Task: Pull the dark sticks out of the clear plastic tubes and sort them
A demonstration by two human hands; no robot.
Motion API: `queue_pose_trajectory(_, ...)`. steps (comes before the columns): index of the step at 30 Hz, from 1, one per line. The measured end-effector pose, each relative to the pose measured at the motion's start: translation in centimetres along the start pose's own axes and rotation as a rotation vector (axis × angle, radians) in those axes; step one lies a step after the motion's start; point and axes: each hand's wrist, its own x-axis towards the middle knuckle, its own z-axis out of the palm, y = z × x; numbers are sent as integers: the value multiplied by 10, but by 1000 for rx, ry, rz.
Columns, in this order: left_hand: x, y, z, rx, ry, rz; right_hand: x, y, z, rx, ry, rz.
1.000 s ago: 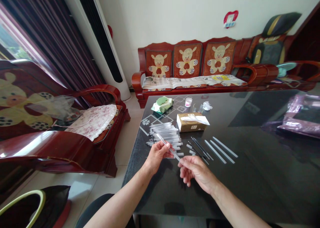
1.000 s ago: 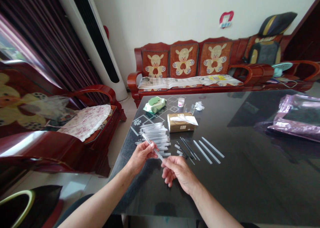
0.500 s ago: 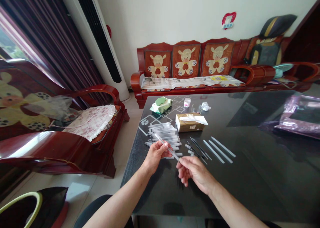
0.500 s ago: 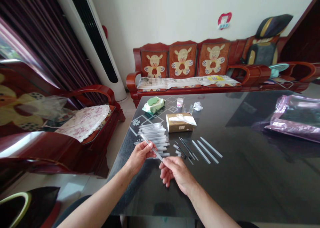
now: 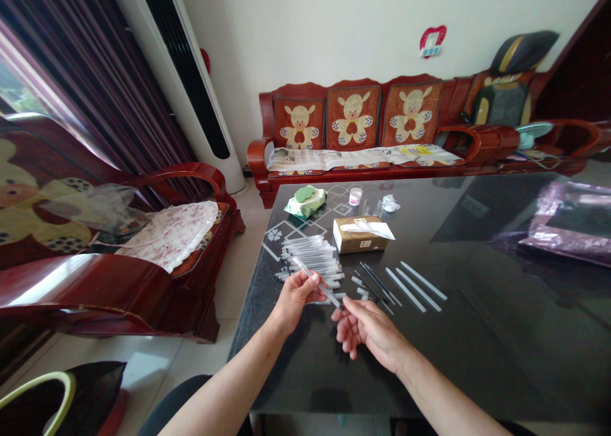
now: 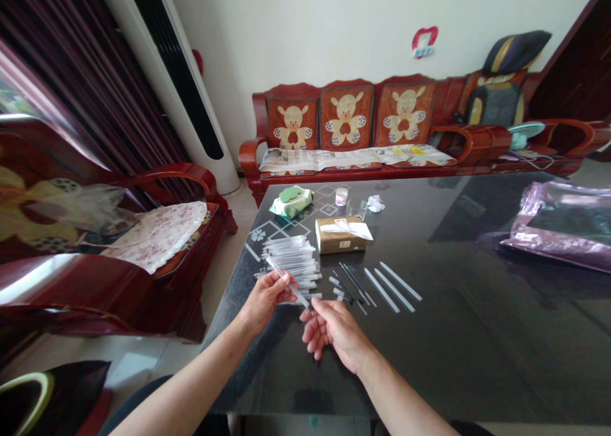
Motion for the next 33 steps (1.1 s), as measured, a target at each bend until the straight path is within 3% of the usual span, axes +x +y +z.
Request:
queue_pose_trajectory(5, 1, -1, 0, 2, 8, -12, 0, 2, 2, -58, 42, -31)
queue_pose_trajectory(9, 6, 4, -8, -18, 97, 56, 0, -8, -15, -365, 131, -36)
queue_pose_trajectory(11, 8, 6, -13, -30, 139, 77, 0, -18, -32, -646, 268, -96)
queue_pose_trajectory(14, 9, 4, -14, -20, 120, 35, -1, -32, -61, -1115, 575, -242)
queue_pose_trajectory(16, 7, -2, -11, -7, 90, -14, 0, -35, -76, -1361, 727, -222)
queue_pose_trajectory(18, 5, -8, -6, -3, 64, -50, 2, -34, -84, -1500, 774, -157)
queue_pose_trajectory(25, 3, -12, 0, -16, 17, -55, 9, -26, -86, -1589, 753, -115)
queue_pose_trajectory(28, 3, -10, -1, -21, 17, -49, 6, -30, -78, -1515, 743, -181)
queue_pose_trajectory(30, 3, -11, -1, -18, 17, -45, 2, -31, -65, -1364, 618, -288)
queue_pose_trajectory(33, 2, -13, 2, -11, 13, -41, -6, -27, -37, -1084, 284, -365)
